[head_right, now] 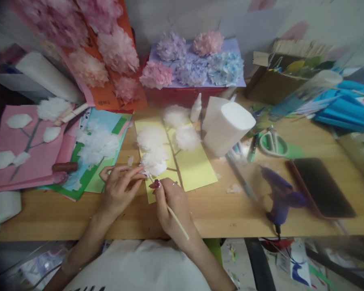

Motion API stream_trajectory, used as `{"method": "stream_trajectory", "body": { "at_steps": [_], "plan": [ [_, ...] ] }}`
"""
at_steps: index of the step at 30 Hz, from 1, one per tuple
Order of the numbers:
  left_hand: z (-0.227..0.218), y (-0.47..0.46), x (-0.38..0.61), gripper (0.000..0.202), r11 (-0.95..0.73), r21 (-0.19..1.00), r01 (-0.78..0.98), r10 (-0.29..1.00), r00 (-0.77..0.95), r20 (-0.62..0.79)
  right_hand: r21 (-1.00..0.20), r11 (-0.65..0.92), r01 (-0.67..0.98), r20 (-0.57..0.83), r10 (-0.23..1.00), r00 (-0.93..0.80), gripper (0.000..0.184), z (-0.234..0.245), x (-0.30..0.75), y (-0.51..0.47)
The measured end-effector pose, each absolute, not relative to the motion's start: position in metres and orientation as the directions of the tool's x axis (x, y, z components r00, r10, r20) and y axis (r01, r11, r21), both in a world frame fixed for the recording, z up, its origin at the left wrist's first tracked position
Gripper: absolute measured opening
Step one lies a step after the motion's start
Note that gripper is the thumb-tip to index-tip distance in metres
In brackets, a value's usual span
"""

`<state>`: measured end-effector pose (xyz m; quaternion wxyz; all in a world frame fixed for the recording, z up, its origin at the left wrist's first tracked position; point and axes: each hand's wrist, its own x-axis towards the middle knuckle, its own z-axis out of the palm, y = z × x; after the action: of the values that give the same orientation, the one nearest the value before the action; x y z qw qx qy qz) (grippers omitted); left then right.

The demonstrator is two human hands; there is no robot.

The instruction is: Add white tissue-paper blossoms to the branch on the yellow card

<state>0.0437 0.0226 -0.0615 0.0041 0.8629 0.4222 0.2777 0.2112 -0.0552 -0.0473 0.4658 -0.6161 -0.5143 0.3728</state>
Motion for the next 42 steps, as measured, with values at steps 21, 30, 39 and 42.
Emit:
{"method": "stream_trajectory", "body": {
  "at_steps": [21, 30, 39, 42],
  "plan": [
    [-0.069, 0.018, 0.04, 0.066, -0.496, 0.37, 0.786, 0.855, 0.366, 0.368, -0.862, -0.028, 0.506, 0.052, 0.988, 0.144, 0.036, -0.05, 0.203, -0.053],
    [-0.069, 0.017, 0.042, 0.078, -0.463, 0.385, 0.798, 0.885, 0.389, 0.257, -0.813, -0.119, 0.571, -0.006, 0.98, 0.197, 0.038, -0.053, 0.192, -0.053],
    [-0.068, 0.018, 0.042, 0.076, -0.428, 0.395, 0.813, 0.904, 0.378, 0.2, -0.799, -0.082, 0.596, 0.059, 0.975, 0.214, 0.038, -0.045, 0.189, -0.059],
    [-0.069, 0.018, 0.043, 0.077, -0.432, 0.392, 0.812, 0.901, 0.377, 0.213, -0.8, -0.08, 0.595, 0.075, 0.97, 0.231, 0.039, -0.046, 0.189, -0.061]
  ]
}}
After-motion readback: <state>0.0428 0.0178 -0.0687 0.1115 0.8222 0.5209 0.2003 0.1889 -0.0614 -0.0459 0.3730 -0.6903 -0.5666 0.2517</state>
